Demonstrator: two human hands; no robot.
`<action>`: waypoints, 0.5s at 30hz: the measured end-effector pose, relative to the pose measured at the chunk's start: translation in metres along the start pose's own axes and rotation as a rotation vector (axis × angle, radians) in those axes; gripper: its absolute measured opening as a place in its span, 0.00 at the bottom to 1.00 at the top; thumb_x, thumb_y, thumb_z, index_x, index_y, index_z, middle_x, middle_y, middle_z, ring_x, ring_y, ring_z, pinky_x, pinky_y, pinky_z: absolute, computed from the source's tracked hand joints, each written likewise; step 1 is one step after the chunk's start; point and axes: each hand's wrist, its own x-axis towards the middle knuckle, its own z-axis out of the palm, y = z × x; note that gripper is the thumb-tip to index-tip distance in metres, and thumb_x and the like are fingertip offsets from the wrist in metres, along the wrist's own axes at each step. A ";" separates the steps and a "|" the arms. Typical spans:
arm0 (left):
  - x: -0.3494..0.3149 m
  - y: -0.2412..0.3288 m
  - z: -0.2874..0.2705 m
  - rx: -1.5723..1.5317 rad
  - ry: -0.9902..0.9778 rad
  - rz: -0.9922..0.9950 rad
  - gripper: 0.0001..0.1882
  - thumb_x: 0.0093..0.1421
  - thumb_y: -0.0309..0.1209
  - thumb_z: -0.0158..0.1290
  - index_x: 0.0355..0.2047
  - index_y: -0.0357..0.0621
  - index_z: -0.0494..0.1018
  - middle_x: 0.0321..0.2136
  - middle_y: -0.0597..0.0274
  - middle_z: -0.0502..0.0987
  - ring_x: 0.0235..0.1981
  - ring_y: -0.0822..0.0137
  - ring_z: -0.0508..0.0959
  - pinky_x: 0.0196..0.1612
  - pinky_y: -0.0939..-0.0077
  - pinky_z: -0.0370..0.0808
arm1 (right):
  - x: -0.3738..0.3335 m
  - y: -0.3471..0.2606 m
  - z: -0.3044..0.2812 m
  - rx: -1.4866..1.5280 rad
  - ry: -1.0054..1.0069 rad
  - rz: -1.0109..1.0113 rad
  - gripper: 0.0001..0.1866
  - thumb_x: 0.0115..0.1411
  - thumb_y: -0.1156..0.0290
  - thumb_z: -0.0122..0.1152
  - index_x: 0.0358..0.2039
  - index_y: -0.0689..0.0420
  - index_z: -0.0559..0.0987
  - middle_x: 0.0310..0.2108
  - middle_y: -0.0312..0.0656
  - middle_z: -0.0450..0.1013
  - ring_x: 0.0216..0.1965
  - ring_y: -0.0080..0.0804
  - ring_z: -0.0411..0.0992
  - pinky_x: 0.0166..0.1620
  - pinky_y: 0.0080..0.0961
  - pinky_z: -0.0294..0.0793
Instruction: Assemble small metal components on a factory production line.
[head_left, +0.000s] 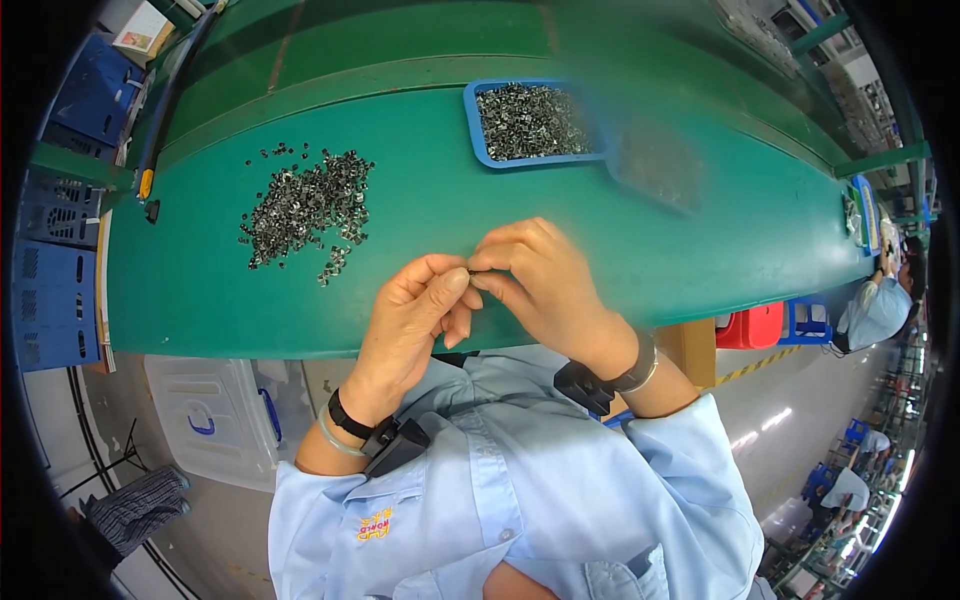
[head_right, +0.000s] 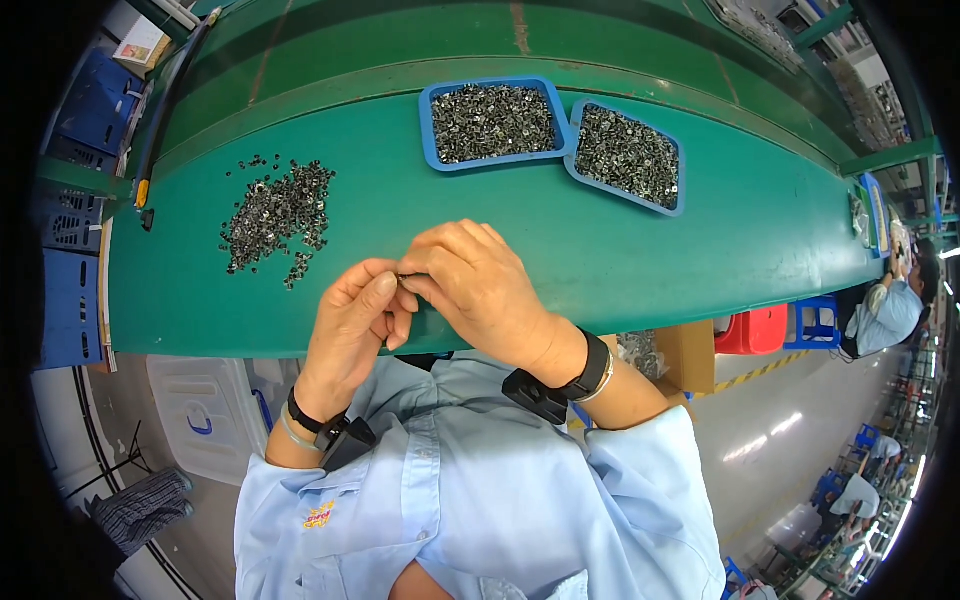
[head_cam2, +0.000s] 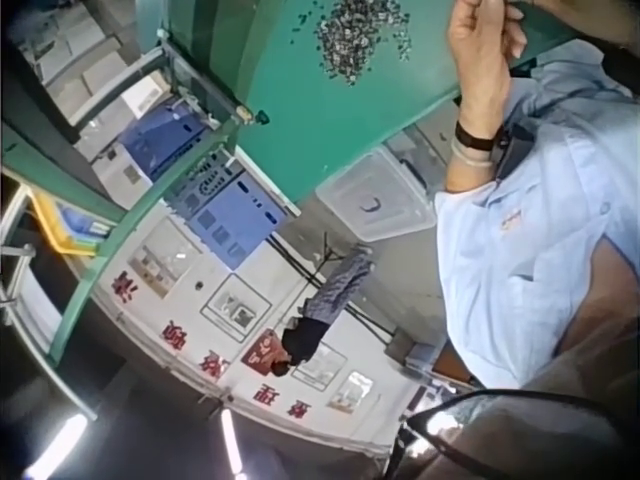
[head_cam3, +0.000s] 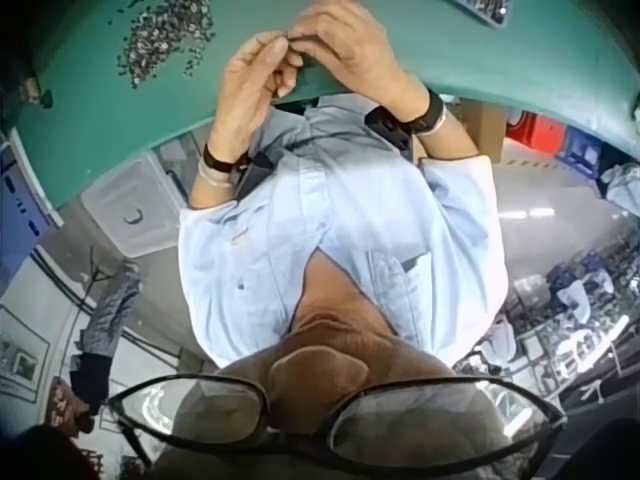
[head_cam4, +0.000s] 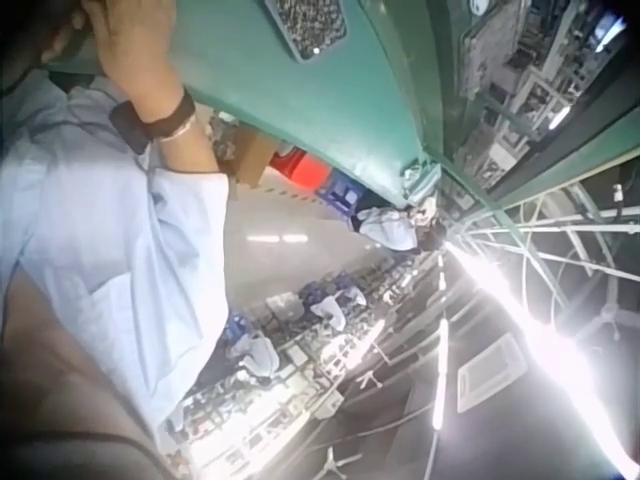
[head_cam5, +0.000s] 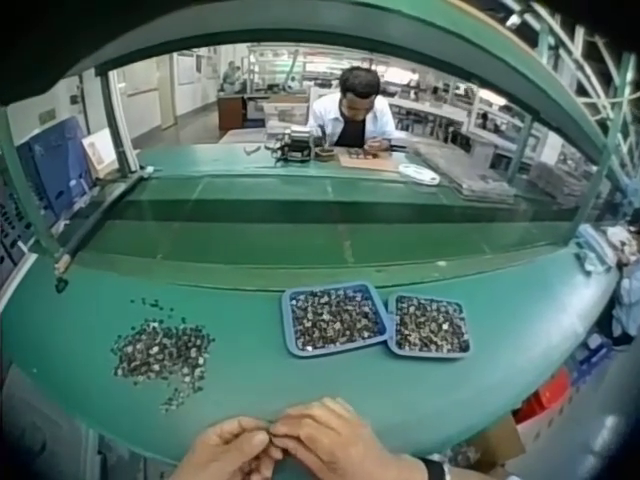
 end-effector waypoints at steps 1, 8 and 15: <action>0.000 0.000 0.000 0.027 0.018 0.011 0.09 0.62 0.33 0.52 0.37 0.40 0.71 0.24 0.64 0.75 0.18 0.78 0.70 0.19 0.86 0.64 | 0.000 0.000 0.001 0.001 -0.002 -0.001 0.13 0.48 0.75 0.65 0.35 0.53 0.74 0.36 0.38 0.72 0.38 0.37 0.70 0.40 0.31 0.69; 0.000 -0.001 -0.009 -0.024 -0.011 -0.001 0.09 0.62 0.34 0.52 0.34 0.40 0.72 0.23 0.64 0.75 0.18 0.78 0.70 0.19 0.86 0.64 | 0.001 -0.002 0.005 0.078 0.029 0.004 0.13 0.47 0.76 0.66 0.35 0.54 0.74 0.34 0.38 0.72 0.36 0.37 0.71 0.37 0.30 0.70; -0.001 -0.004 -0.013 -0.030 -0.040 0.009 0.08 0.61 0.34 0.52 0.33 0.41 0.71 0.22 0.64 0.75 0.19 0.78 0.70 0.20 0.86 0.65 | -0.001 -0.006 0.005 0.099 0.005 0.031 0.12 0.47 0.78 0.66 0.33 0.55 0.75 0.33 0.39 0.72 0.35 0.36 0.71 0.36 0.28 0.71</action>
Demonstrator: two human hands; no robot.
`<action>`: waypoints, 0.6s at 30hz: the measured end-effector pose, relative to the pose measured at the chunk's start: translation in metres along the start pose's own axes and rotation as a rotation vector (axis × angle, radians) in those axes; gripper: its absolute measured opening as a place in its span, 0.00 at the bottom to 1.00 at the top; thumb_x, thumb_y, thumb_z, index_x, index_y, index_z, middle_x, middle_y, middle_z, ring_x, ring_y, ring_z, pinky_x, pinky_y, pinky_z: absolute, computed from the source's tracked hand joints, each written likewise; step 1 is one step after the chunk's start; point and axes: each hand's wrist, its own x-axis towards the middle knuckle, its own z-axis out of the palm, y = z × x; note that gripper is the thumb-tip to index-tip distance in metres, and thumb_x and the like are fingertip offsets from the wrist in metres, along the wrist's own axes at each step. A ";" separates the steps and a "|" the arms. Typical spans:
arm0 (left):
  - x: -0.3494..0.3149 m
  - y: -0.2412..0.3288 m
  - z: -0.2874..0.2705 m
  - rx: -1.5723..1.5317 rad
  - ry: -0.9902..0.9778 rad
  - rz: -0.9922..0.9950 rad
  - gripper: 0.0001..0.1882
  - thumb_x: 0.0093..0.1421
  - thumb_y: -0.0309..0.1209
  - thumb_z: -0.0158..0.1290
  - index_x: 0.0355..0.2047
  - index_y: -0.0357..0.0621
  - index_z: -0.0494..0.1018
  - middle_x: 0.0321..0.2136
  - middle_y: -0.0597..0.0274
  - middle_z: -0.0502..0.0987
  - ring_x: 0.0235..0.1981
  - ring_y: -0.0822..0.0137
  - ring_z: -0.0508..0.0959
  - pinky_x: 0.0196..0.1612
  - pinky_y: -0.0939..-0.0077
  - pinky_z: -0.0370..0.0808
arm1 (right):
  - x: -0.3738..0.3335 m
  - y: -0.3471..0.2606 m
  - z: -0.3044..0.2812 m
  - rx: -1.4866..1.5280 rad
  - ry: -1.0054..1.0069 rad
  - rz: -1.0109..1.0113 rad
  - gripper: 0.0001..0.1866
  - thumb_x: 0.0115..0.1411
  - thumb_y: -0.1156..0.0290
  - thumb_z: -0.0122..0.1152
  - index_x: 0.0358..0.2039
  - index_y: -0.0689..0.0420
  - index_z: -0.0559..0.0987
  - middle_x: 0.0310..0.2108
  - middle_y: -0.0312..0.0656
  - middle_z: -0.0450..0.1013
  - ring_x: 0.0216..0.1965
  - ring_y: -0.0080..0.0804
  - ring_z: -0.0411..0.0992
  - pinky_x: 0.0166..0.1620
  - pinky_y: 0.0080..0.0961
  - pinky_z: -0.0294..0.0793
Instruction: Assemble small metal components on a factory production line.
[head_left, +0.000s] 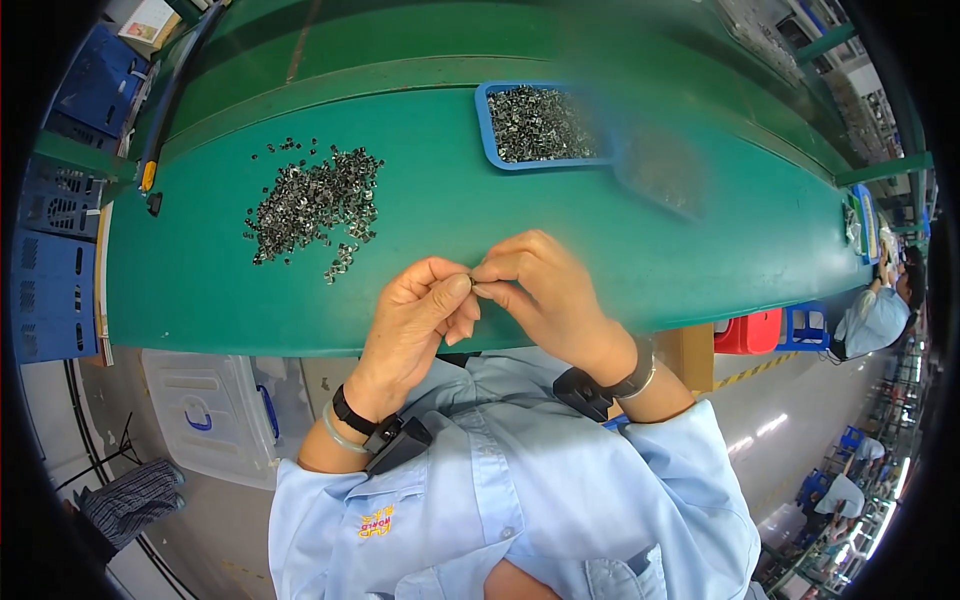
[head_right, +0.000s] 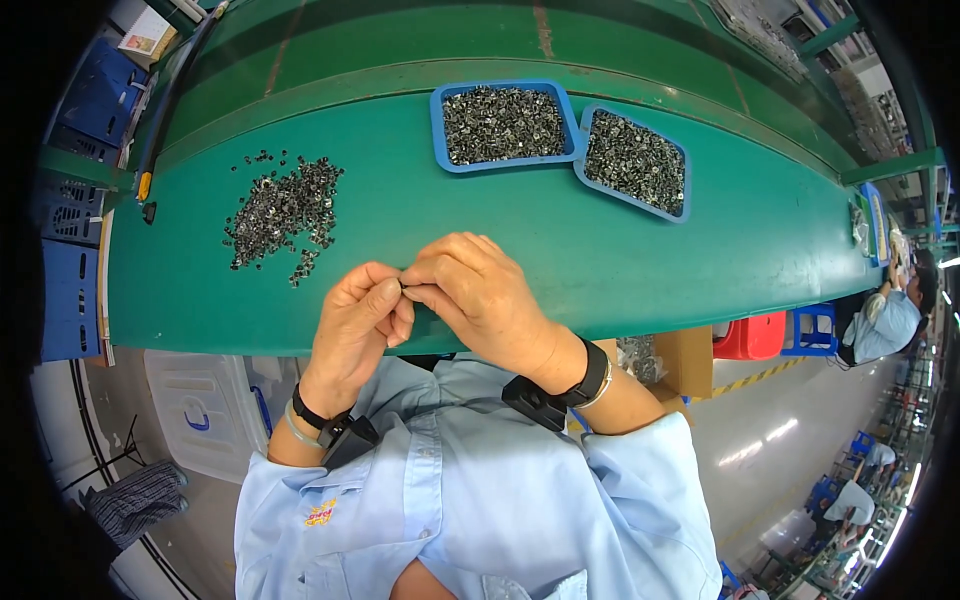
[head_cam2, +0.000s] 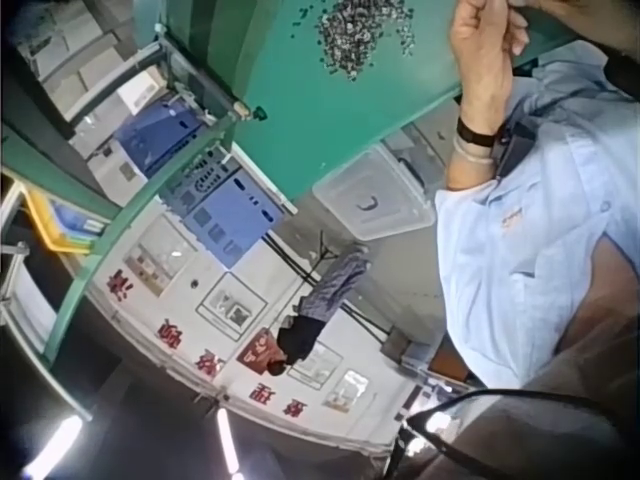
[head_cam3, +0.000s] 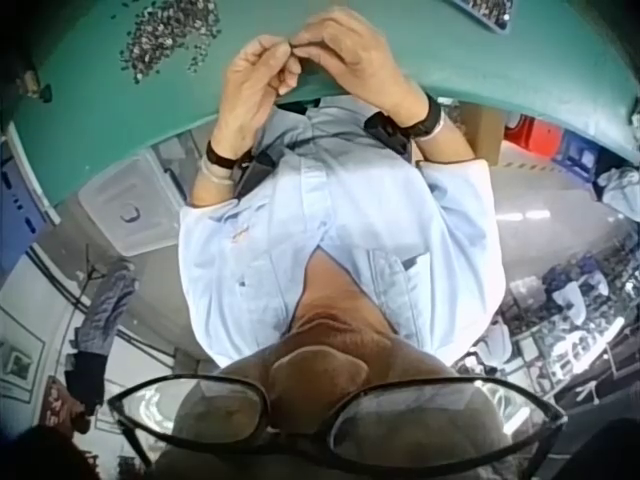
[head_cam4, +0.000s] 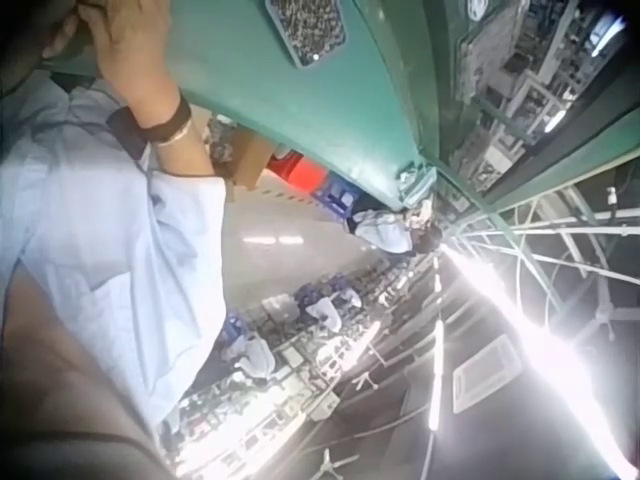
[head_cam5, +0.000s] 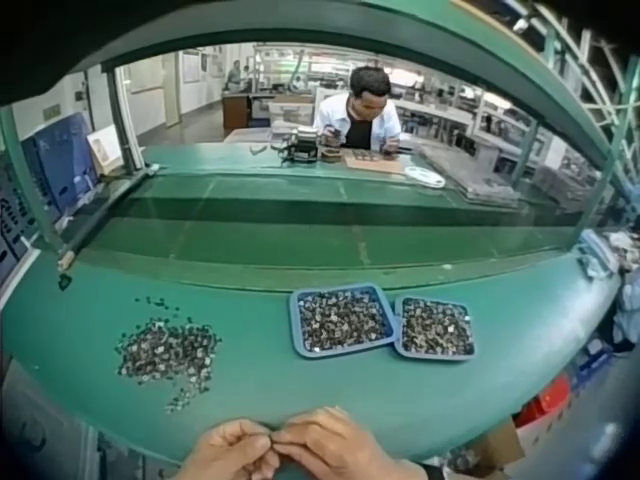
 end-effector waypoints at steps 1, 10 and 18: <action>0.000 0.000 0.000 0.004 -0.014 0.013 0.08 0.61 0.34 0.52 0.32 0.41 0.71 0.22 0.64 0.75 0.19 0.78 0.70 0.20 0.86 0.65 | 0.000 -0.001 0.000 0.018 -0.004 0.014 0.12 0.47 0.78 0.66 0.33 0.55 0.75 0.33 0.38 0.72 0.35 0.36 0.71 0.36 0.28 0.71; 0.002 -0.004 -0.003 0.041 -0.029 0.017 0.09 0.62 0.34 0.52 0.32 0.42 0.70 0.21 0.65 0.74 0.19 0.78 0.71 0.21 0.86 0.66 | -0.003 -0.004 0.003 0.088 0.021 0.082 0.11 0.49 0.78 0.65 0.33 0.56 0.76 0.32 0.38 0.72 0.34 0.34 0.71 0.35 0.26 0.71; -0.008 0.011 0.008 -0.060 -0.027 0.006 0.10 0.64 0.35 0.49 0.32 0.41 0.70 0.20 0.63 0.73 0.17 0.74 0.69 0.19 0.83 0.64 | -0.001 -0.006 0.006 0.129 0.073 0.067 0.10 0.48 0.79 0.65 0.32 0.57 0.76 0.31 0.39 0.74 0.32 0.32 0.72 0.34 0.24 0.71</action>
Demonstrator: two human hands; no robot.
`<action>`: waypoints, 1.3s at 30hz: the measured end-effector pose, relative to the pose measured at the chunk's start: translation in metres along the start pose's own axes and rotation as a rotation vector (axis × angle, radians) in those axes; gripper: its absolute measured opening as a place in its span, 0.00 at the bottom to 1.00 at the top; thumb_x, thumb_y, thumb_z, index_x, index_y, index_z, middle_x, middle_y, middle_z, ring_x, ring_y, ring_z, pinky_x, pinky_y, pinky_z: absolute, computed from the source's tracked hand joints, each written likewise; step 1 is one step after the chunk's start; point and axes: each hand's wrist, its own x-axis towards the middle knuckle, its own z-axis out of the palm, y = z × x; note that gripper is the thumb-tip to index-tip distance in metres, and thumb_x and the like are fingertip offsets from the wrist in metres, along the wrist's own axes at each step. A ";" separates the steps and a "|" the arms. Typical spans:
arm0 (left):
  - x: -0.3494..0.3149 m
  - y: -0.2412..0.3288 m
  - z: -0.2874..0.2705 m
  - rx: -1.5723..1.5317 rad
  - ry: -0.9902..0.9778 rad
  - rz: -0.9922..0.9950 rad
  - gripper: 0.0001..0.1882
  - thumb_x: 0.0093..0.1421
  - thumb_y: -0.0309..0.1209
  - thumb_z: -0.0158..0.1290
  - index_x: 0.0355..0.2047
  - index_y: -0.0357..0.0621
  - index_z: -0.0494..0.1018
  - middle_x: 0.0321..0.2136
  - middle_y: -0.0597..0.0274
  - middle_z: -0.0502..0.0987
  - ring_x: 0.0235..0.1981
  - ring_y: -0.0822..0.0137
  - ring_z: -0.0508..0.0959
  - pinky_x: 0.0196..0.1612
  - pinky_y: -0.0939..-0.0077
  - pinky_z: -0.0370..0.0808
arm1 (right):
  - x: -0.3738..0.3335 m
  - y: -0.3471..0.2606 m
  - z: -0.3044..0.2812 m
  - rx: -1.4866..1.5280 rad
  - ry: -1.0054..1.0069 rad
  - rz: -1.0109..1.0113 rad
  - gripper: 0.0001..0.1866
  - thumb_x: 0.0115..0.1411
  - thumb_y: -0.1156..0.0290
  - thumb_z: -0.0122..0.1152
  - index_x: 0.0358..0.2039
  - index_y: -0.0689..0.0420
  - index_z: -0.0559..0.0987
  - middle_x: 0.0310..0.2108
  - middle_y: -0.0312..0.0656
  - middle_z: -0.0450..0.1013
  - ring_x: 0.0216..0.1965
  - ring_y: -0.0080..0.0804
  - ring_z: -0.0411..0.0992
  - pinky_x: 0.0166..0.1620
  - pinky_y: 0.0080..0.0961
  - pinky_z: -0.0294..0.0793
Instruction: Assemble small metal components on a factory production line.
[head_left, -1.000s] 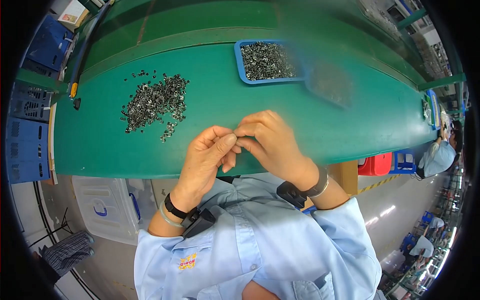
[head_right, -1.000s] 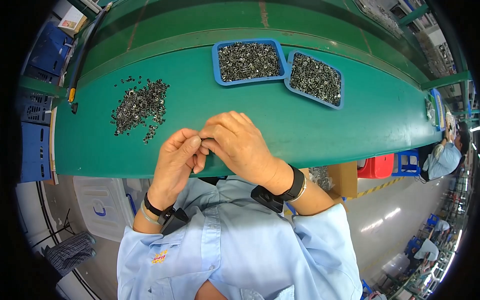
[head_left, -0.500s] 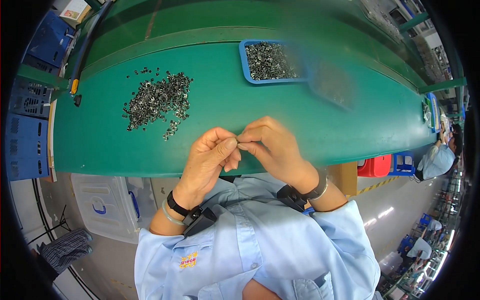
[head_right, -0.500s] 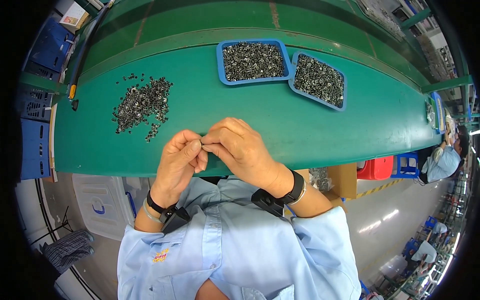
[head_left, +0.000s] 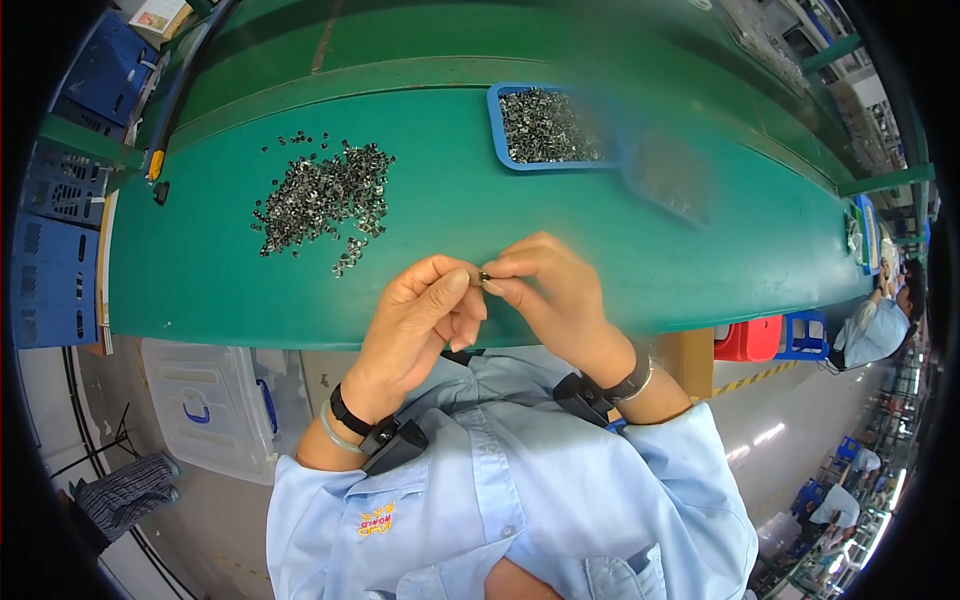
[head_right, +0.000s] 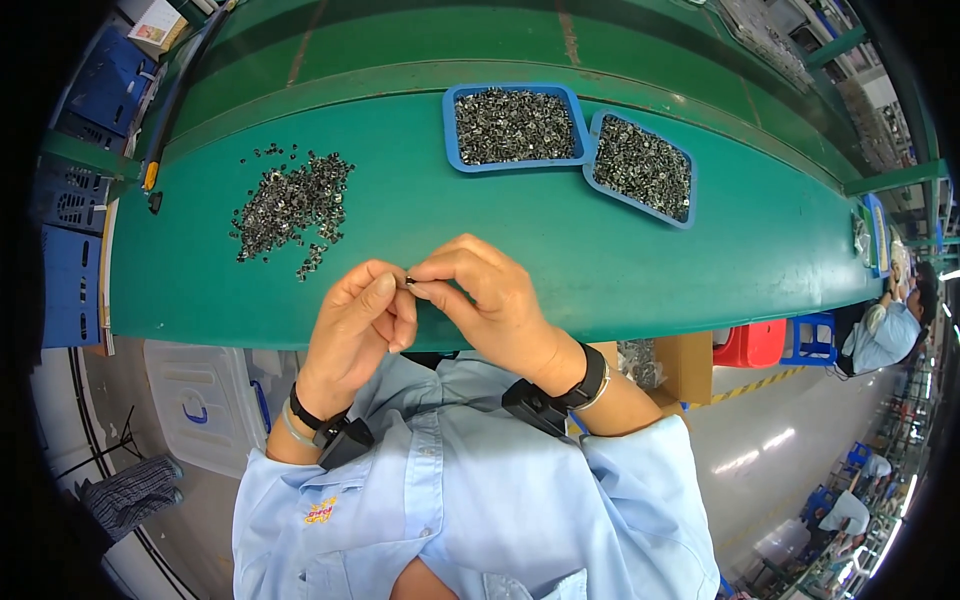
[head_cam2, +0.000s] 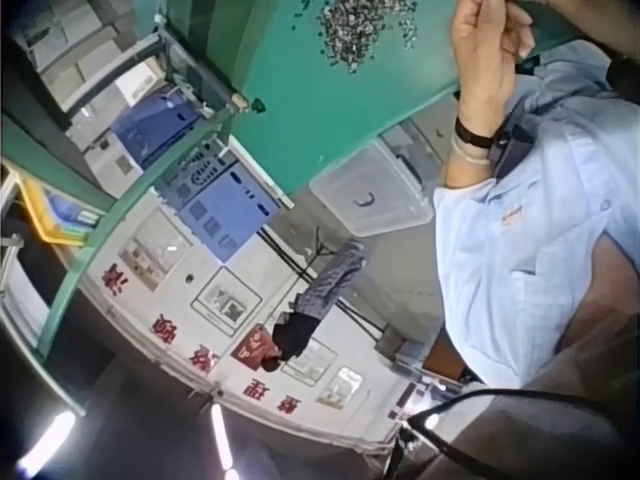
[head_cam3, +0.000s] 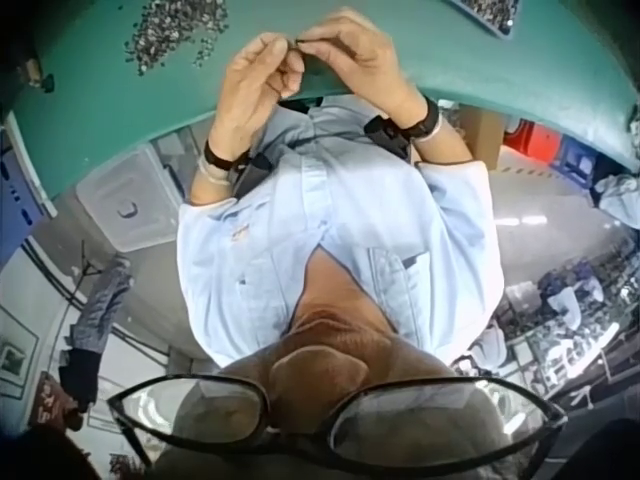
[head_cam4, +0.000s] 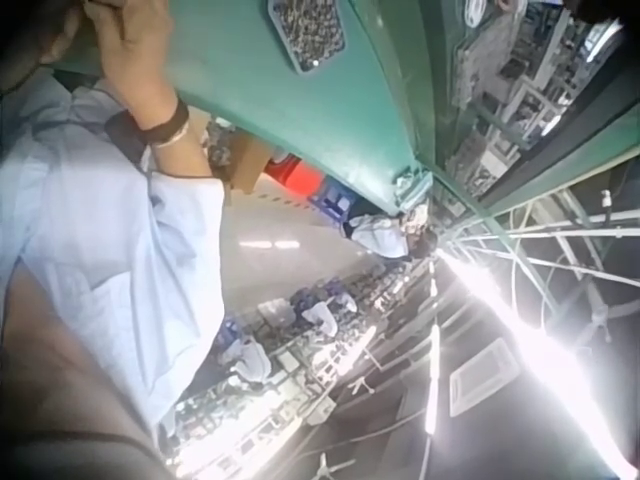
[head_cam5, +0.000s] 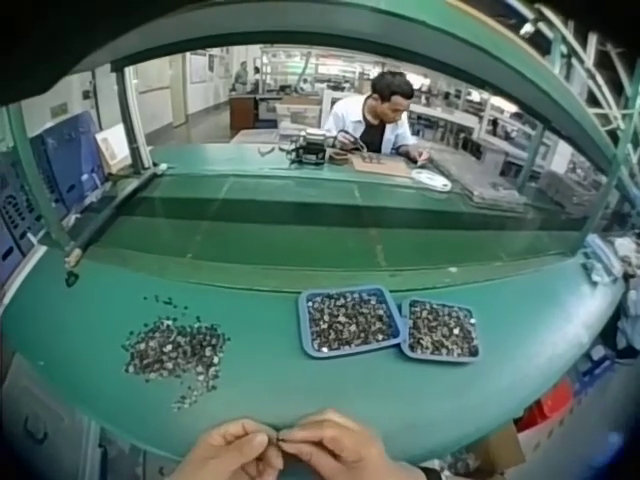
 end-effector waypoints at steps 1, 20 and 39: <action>-0.001 -0.001 0.000 0.001 0.002 0.003 0.10 0.64 0.35 0.49 0.32 0.41 0.70 0.20 0.63 0.73 0.17 0.74 0.69 0.19 0.83 0.64 | 0.000 -0.001 0.001 0.066 0.016 0.019 0.10 0.48 0.79 0.65 0.32 0.57 0.76 0.30 0.39 0.74 0.32 0.32 0.72 0.34 0.24 0.71; -0.002 0.001 -0.001 0.113 -0.038 0.034 0.09 0.62 0.35 0.51 0.31 0.43 0.67 0.18 0.64 0.70 0.14 0.72 0.66 0.15 0.79 0.60 | -0.001 -0.008 0.003 0.111 -0.002 0.033 0.07 0.50 0.77 0.65 0.30 0.56 0.77 0.28 0.37 0.75 0.30 0.30 0.73 0.32 0.23 0.71; 0.004 -0.001 -0.008 -0.011 -0.145 -0.037 0.10 0.65 0.38 0.46 0.33 0.44 0.65 0.17 0.64 0.69 0.15 0.72 0.68 0.17 0.79 0.61 | 0.000 0.002 0.003 0.240 -0.047 0.114 0.07 0.51 0.78 0.64 0.31 0.56 0.78 0.29 0.37 0.74 0.32 0.28 0.73 0.34 0.22 0.73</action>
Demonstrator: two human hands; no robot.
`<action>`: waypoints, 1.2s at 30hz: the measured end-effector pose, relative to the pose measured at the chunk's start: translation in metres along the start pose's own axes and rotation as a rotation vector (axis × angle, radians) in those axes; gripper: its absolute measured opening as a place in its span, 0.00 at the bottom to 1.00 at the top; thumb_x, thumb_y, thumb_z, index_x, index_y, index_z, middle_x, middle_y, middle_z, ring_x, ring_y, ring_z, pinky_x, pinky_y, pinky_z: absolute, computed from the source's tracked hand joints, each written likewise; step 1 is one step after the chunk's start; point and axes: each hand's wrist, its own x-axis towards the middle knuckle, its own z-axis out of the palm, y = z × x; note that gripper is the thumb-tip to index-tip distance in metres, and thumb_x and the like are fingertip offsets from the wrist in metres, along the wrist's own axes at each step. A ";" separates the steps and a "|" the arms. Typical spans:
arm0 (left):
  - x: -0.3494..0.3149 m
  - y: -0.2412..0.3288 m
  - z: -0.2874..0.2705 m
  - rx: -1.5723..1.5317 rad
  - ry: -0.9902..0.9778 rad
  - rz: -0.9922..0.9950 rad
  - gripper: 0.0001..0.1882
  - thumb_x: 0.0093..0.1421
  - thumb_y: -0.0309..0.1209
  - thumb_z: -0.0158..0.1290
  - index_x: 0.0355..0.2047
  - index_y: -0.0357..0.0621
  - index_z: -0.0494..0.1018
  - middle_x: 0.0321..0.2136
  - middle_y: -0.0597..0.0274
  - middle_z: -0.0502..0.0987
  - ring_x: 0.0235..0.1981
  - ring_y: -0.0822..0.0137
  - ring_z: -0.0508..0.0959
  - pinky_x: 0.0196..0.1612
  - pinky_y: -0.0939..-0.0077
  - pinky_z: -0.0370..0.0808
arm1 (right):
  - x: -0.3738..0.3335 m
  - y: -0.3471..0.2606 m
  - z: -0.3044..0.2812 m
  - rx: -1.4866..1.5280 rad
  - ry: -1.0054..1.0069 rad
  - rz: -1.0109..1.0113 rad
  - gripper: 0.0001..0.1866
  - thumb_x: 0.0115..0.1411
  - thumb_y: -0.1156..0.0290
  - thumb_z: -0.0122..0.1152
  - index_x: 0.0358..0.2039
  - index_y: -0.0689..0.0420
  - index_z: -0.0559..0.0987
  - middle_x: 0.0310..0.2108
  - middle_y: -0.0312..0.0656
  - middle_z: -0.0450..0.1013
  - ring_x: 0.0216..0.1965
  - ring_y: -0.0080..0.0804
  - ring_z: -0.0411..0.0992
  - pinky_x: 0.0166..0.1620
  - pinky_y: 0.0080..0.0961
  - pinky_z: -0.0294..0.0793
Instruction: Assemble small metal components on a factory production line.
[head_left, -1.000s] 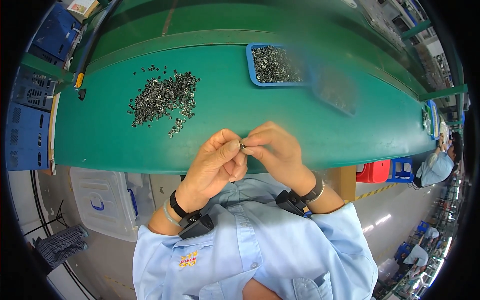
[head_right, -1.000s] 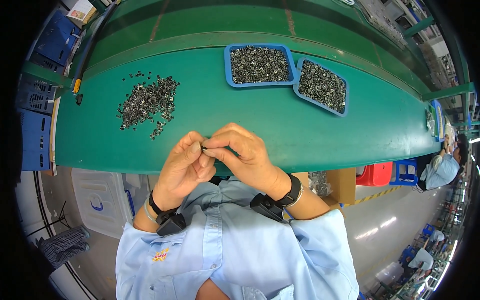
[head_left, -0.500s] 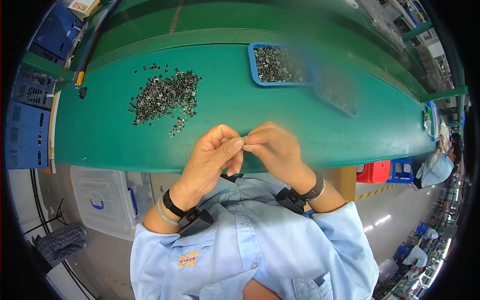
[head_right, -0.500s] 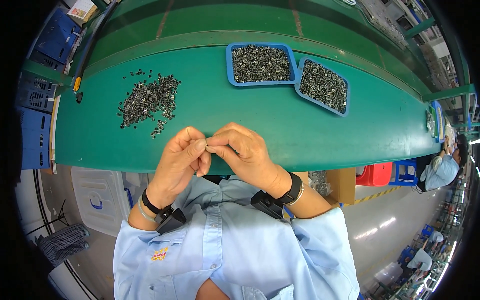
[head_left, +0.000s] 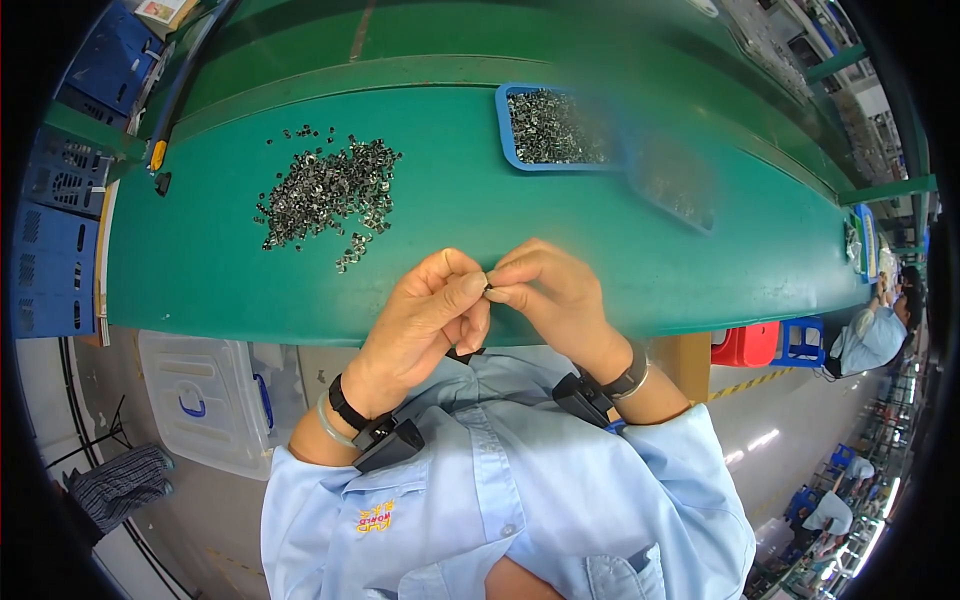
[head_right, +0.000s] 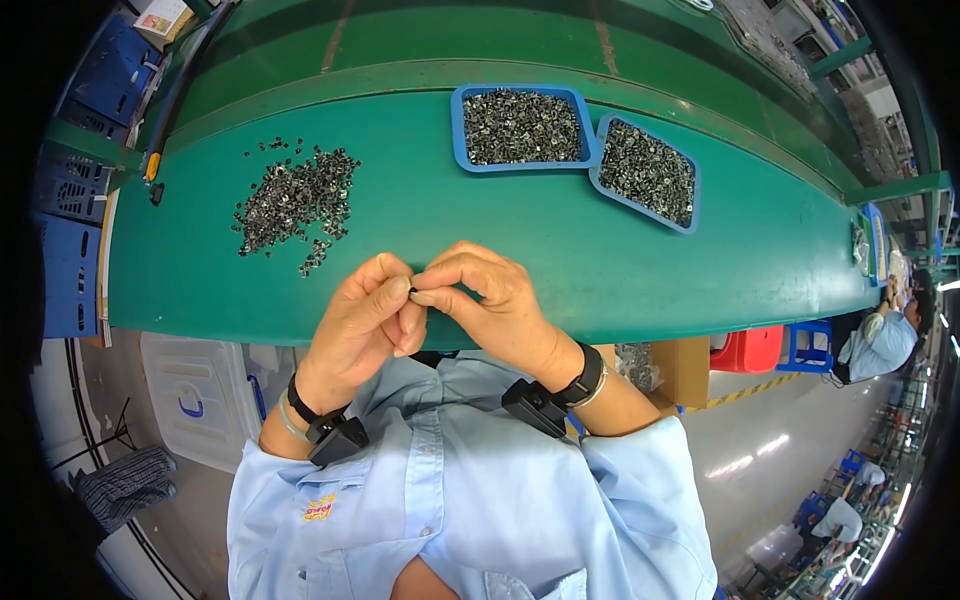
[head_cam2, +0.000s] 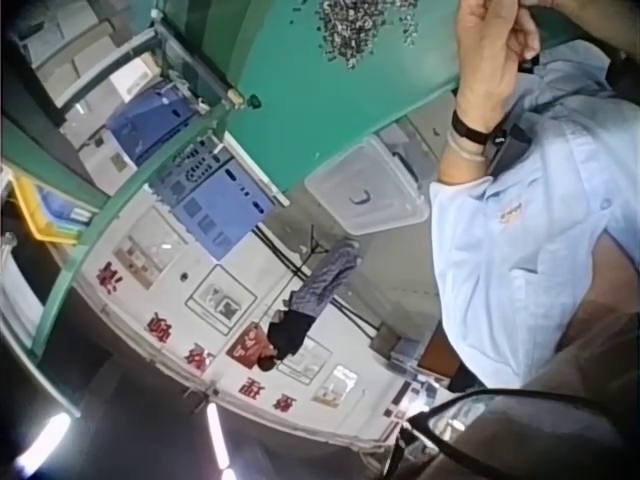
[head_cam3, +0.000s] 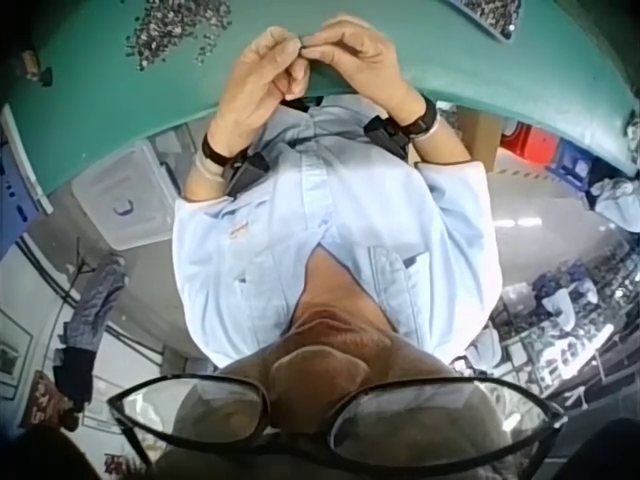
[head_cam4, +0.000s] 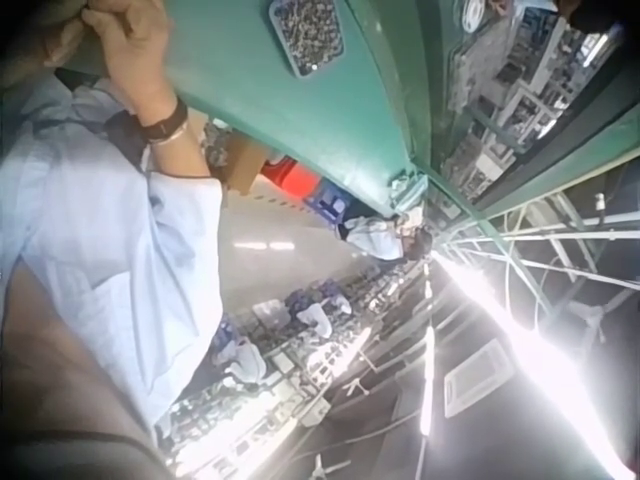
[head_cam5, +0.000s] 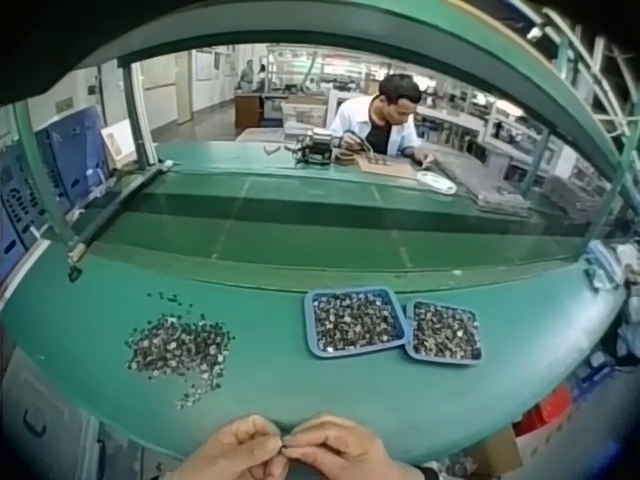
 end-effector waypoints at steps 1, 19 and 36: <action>0.000 0.002 0.000 0.048 0.010 0.004 0.10 0.65 0.38 0.46 0.33 0.44 0.65 0.17 0.64 0.69 0.15 0.72 0.68 0.17 0.80 0.62 | 0.001 0.001 0.000 0.001 -0.005 -0.004 0.07 0.51 0.78 0.64 0.31 0.56 0.78 0.29 0.37 0.74 0.32 0.28 0.73 0.34 0.22 0.73; -0.020 0.000 -0.038 -0.111 0.117 0.030 0.07 0.65 0.33 0.47 0.36 0.43 0.68 0.20 0.64 0.71 0.18 0.74 0.69 0.21 0.80 0.65 | 0.132 0.041 0.013 -0.620 -0.192 -0.242 0.13 0.54 0.81 0.54 0.41 0.58 0.76 0.38 0.45 0.70 0.38 0.43 0.71 0.41 0.31 0.71; -0.017 0.000 -0.052 -0.241 -0.024 0.010 0.07 0.65 0.31 0.44 0.40 0.41 0.67 0.21 0.59 0.72 0.20 0.69 0.70 0.24 0.76 0.68 | 0.107 0.037 -0.009 -0.602 -0.276 -0.013 0.07 0.53 0.79 0.53 0.34 0.59 0.76 0.34 0.44 0.70 0.36 0.42 0.71 0.39 0.31 0.72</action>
